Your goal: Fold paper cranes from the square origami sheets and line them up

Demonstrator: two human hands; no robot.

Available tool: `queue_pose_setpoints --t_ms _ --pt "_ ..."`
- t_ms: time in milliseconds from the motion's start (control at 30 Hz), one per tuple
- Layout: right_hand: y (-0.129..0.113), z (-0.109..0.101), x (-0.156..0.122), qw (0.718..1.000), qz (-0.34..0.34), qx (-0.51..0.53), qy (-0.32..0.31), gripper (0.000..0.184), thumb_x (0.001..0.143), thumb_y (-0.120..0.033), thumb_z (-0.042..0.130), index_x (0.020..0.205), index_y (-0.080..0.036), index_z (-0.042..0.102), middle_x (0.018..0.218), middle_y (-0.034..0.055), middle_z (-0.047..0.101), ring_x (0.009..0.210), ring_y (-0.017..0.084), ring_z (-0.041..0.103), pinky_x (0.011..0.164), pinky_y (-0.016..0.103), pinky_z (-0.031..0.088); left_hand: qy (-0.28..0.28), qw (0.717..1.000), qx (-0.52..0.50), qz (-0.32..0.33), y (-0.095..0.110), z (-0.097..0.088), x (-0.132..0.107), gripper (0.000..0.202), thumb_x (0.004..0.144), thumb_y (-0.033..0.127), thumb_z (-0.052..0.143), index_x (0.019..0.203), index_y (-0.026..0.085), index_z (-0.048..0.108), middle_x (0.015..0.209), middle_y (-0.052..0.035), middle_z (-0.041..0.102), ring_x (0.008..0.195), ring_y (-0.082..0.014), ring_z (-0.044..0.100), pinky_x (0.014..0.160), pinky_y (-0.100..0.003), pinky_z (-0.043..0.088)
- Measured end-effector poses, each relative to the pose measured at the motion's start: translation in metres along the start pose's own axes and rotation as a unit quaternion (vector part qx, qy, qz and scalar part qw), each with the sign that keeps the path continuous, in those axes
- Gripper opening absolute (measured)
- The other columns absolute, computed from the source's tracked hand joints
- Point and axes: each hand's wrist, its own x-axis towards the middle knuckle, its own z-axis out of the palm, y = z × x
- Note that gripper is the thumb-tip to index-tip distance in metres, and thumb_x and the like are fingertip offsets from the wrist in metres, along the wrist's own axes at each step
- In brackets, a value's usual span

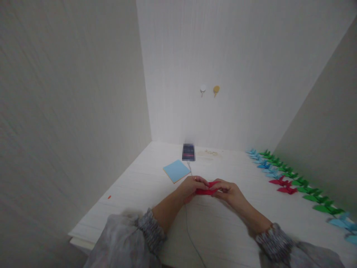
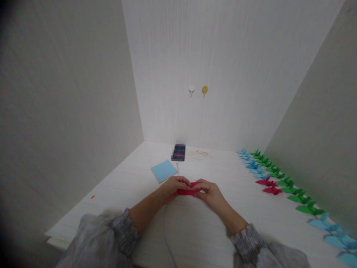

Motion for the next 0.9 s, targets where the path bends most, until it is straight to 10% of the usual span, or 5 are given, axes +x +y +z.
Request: queue_pose_setpoints --t_ms 900 --pt "-0.0016 -0.0002 -0.0011 1.000 0.015 0.017 0.017 0.005 0.067 -0.022 0.062 0.063 -0.018 0.063 0.065 -0.0001 0.056 0.062 0.012 0.053 0.059 0.025 0.041 0.018 0.996 0.039 0.073 -0.0040 -0.0012 0.0033 0.028 0.043 0.014 0.071 0.070 0.010 0.063 0.059 -0.0019 0.062 0.052 -0.0101 0.053 0.058 -0.024 0.042"
